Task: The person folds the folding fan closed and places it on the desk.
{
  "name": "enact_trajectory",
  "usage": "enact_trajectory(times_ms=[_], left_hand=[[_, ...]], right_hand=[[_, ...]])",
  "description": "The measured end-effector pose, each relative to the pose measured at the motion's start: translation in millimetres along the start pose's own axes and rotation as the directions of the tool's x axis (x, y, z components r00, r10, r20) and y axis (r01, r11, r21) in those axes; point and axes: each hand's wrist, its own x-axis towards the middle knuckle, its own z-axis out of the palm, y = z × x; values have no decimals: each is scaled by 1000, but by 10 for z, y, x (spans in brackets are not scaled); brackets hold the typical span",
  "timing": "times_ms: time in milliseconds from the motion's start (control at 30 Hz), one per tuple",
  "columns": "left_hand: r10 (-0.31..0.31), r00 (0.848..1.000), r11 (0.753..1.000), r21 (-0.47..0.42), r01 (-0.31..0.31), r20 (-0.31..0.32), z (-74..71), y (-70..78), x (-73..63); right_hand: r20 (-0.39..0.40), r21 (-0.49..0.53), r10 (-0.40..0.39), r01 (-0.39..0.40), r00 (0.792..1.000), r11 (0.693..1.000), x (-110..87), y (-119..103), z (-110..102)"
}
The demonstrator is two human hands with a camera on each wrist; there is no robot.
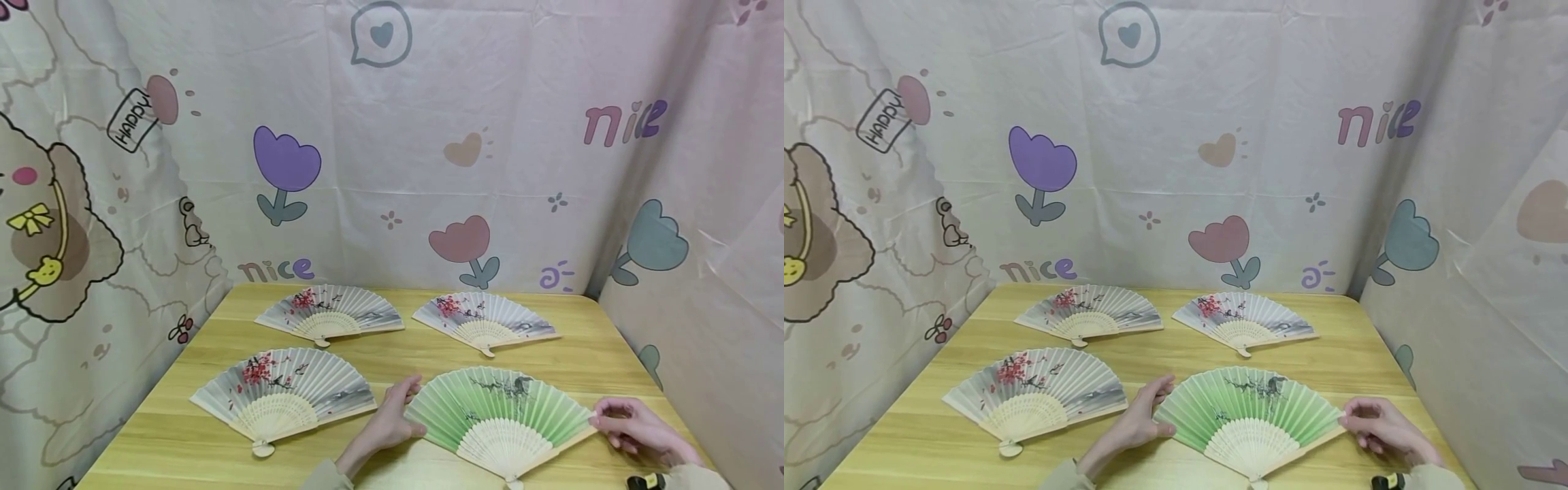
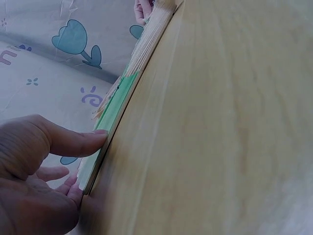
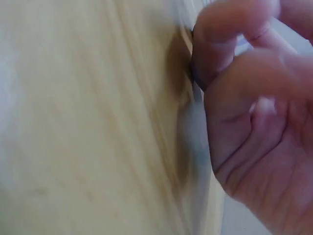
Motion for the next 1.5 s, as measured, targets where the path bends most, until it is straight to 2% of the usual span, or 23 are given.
enact_trajectory(times_ms=[133, 333, 633, 800, 1067, 1167, 1300, 1400, 1500], left_hand=[[6, 1000, 1000, 10, -7, 14, 2, 0, -10], [22, 999, 1000, -13, -22, 29, 13, -8, -18], [31, 999, 999, -22, -31, 22, 27, -14, -12], [52, 999, 998, -33, -52, 13, 18, -13, -13], [69, 998, 995, -80, -67, 15, -7, -12, -13], [72, 997, 991, -117, -69, 18, -18, -32, -12], [64, 997, 975, -215, -55, 35, -37, -57, -15], [60, 997, 953, -300, -41, 53, -46, -69, -14], [64, 995, 918, -396, -31, 70, -50, -83, -7]], right_hand=[[7, 104, 11, -12, 1000, 995, 5, 11, 3], [39, 203, -21, 12, 999, 979, 32, 57, 6], [-29, 337, -97, 101, 995, 936, 79, 101, 17], [-18, 391, -132, 129, 991, 912, 78, 119, 11], [-22, 413, -160, 154, 987, 898, 71, 131, 7], [-44, 417, -169, 172, 985, 893, 62, 135, 0], [-69, 422, -193, 204, 979, 883, 56, 138, -12], [-85, 423, -209, 226, 974, 877, 56, 144, -12], [-111, 427, -206, 234, 972, 874, 56, 144, -4]])
